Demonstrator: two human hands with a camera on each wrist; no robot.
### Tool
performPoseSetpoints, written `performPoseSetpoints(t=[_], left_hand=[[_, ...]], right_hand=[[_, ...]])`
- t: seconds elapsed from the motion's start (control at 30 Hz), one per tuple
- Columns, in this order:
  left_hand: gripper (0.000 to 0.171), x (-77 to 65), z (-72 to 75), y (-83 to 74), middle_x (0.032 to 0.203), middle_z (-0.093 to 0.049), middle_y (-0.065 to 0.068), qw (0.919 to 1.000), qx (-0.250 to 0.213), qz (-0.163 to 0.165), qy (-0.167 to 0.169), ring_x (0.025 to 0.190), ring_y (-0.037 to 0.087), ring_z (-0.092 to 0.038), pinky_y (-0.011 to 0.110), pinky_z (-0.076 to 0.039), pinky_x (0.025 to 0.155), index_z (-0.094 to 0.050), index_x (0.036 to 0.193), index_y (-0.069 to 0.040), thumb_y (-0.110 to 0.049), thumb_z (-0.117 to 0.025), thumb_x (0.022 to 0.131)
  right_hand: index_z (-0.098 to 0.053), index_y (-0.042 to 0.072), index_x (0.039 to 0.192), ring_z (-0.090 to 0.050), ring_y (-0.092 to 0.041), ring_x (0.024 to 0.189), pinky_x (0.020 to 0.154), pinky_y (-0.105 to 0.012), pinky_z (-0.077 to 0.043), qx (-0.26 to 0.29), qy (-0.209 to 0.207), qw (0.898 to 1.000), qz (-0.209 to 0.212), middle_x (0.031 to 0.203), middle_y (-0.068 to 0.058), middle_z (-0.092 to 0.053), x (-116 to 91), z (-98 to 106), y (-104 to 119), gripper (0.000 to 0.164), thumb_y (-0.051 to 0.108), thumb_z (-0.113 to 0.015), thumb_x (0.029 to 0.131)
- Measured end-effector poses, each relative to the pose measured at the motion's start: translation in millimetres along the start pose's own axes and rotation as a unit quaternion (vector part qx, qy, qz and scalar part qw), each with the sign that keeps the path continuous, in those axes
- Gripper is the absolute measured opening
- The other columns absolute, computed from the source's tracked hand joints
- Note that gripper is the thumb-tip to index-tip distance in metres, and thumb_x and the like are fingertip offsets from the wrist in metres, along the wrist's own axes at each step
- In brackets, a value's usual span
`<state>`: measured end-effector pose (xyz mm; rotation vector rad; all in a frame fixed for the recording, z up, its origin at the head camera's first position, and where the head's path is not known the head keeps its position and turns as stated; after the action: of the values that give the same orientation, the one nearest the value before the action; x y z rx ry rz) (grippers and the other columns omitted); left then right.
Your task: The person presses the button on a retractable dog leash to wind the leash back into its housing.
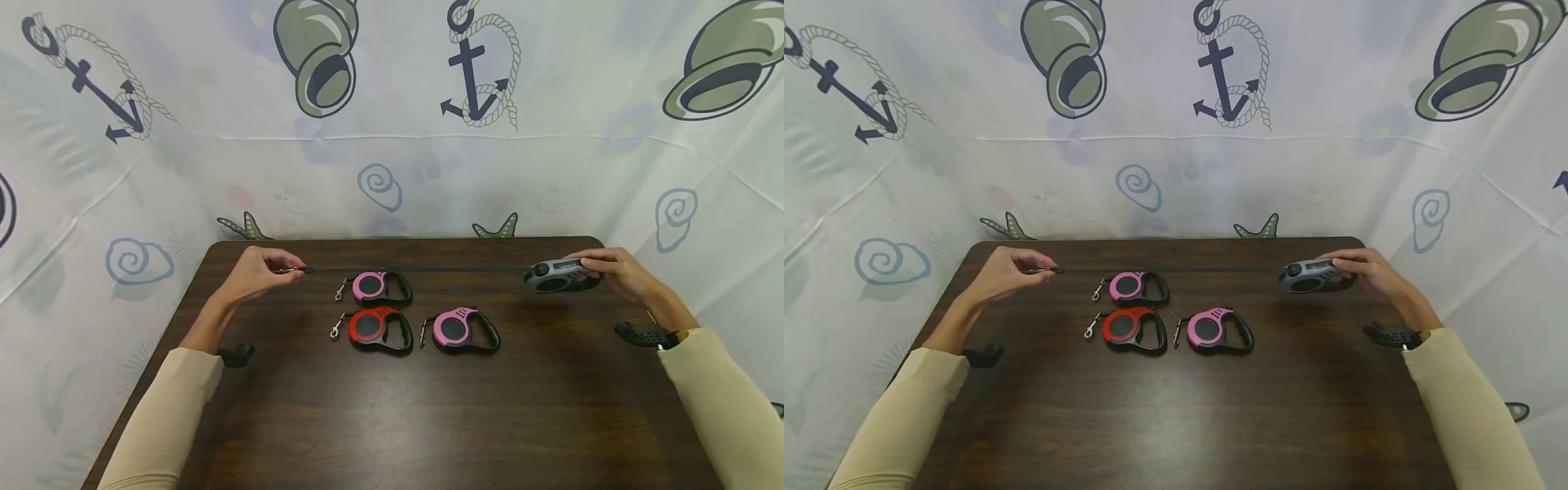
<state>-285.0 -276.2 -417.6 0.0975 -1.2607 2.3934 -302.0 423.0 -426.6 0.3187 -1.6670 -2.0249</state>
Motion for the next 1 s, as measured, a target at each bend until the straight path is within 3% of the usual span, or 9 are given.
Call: performPoseSetpoints(t=[0.2,0.43,0.47,0.67,0.8,1.0], left_hand=[[0.013,4.2,-5.2,-2.2,0.085,-0.078,0.005,0.9999,-0.007,-0.009,0.002,0.068,0.01,-0.068,0.021,-0.053,0.058,-0.081,0.101,-0.005,-0.005,-0.085,0.088],[0.016,5.6,-11.6,-3.2,0.09,-0.08,0.01,1.0,-0.007,0.0,-0.002,0.072,0.01,-0.071,0.02,-0.055,0.063,-0.081,0.104,-0.004,-0.006,-0.084,0.089],[0.015,5.6,-12.1,-7.4,0.091,-0.08,0.014,0.9999,-0.012,0.002,0.0,0.072,0.015,-0.073,0.02,-0.055,0.063,-0.081,0.104,-0.003,-0.005,-0.083,0.089],[0.013,6.7,-16.6,-21.7,0.09,-0.078,0.019,0.9997,-0.022,0.006,0.003,0.07,0.014,-0.069,0.021,-0.054,0.062,-0.08,0.102,0.002,0.0,-0.081,0.089],[0.012,5.2,-17.0,-34.6,0.087,-0.078,0.017,0.9998,-0.022,-0.001,0.003,0.068,0.009,-0.065,0.02,-0.052,0.06,-0.079,0.101,0.003,0.001,-0.081,0.089],[0.013,4.0,-17.3,-37.7,0.088,-0.078,0.017,0.9996,-0.026,-0.005,0.002,0.07,0.008,-0.068,0.02,-0.053,0.061,-0.079,0.101,0.003,0.002,-0.08,0.089]], right_hand=[[-0.064,-0.013,0.133,-0.053,-0.018,0.085,0.072,-0.037,-0.037,-0.006,0.004,1.0,0.005,0.109,0.004,-0.075,6.3,-6.9,2.5,0.032,-0.004,-0.045,0.109],[-0.059,-0.019,0.134,-0.052,-0.022,0.085,0.073,-0.039,-0.036,-0.028,0.012,1.0,0.002,0.106,0.005,-0.074,11.1,-13.0,2.5,0.033,-0.003,-0.044,0.11],[-0.059,-0.019,0.134,-0.052,-0.022,0.086,0.073,-0.038,-0.037,-0.029,0.011,1.0,0.001,0.106,0.005,-0.073,11.4,-13.7,2.4,0.033,-0.003,-0.044,0.11],[-0.062,-0.017,0.132,-0.054,-0.021,0.083,0.072,-0.035,-0.043,-0.016,0.022,1.0,0.011,0.104,0.002,-0.073,14.4,-20.0,5.3,0.032,-0.002,-0.044,0.11],[-0.062,-0.018,0.132,-0.057,-0.017,0.084,0.073,-0.034,-0.047,-0.012,0.029,0.999,0.013,0.109,0.002,-0.076,16.6,-22.1,5.9,0.033,-0.002,-0.043,0.11],[-0.062,-0.017,0.132,-0.06,-0.016,0.084,0.073,-0.033,-0.048,-0.015,0.023,1.0,-0.001,0.11,0.002,-0.077,18.0,-23.5,5.0,0.032,-0.001,-0.045,0.11]])
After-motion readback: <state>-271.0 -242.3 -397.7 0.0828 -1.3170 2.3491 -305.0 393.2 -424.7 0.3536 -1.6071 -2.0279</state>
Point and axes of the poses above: each hand's wrist, its own x-axis towards the middle knuckle, its own z-axis out of the back of the hand, y = z × x, the point moved 2 cm from there along x, towards the middle knuckle
